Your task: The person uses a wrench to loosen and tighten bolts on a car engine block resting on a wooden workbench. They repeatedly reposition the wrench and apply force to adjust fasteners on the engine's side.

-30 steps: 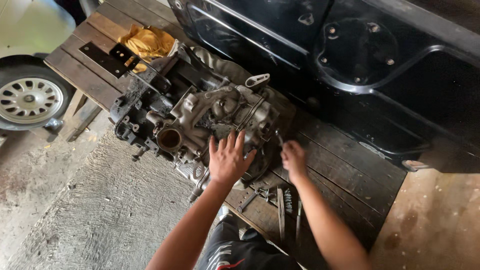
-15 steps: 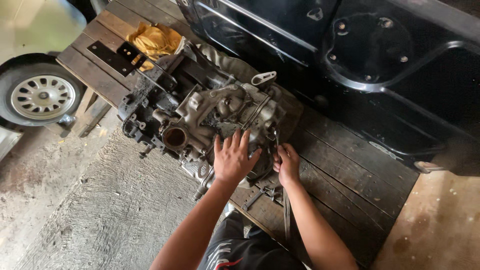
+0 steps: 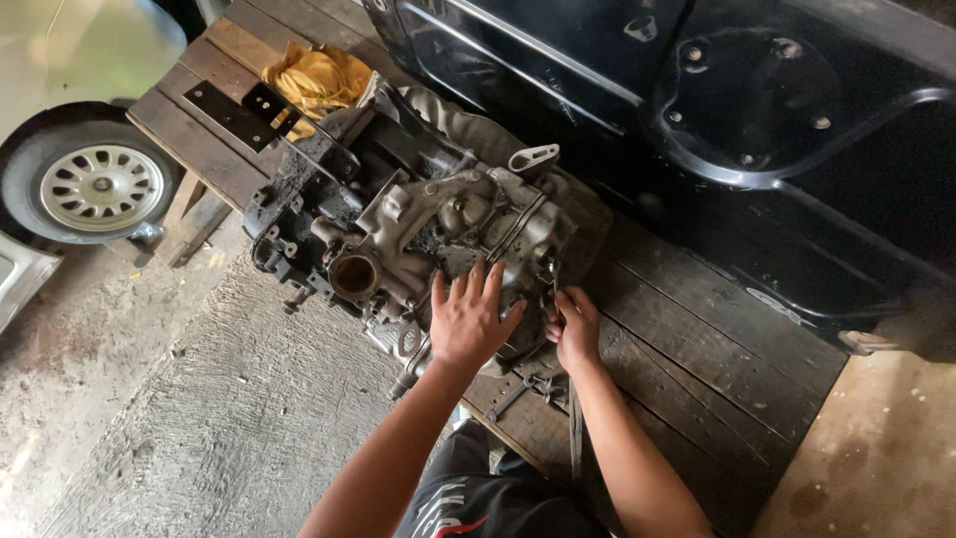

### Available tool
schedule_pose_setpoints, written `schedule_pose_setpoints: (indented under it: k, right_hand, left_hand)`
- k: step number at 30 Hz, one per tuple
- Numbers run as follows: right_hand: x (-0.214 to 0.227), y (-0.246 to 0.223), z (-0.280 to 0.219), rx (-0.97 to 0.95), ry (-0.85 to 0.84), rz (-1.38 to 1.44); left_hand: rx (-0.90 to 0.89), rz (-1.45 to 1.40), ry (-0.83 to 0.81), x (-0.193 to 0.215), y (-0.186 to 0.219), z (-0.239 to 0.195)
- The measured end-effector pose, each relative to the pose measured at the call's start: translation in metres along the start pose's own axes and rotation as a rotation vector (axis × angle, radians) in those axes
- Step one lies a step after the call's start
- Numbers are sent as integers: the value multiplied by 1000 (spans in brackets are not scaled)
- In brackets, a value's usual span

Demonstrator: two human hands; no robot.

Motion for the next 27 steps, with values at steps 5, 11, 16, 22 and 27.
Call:
schedule_pose_setpoints:
  k: [5, 11, 16, 22, 27]
  right_hand:
    - [-7, 4, -3, -161, -112, 217]
    - [0, 14, 7, -194, -92, 195]
    - [33, 20, 49, 101, -189, -64]
    - [35, -57, 64, 387, -233, -841]
    - [-32, -161, 40, 1012, -401, -1590]
  left_hand:
    - [5, -29, 25, 1, 1, -1]
    - [0, -38, 41, 2, 2, -2]
    - [8, -19, -2, 1, 2, 0]
    - [3, 38, -130, -3, 2, 5]
    - [-11, 60, -102, -1, 2, 1]
Point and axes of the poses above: each hand's wrist, its own z-axis towards the middle knuckle, its own x-axis out of the back of the hand, y = z × x, the point moved 4 cm from there along z, towards the middle knuckle, and after that the axes turned 4 degrees about x, right-handed, at the moved point
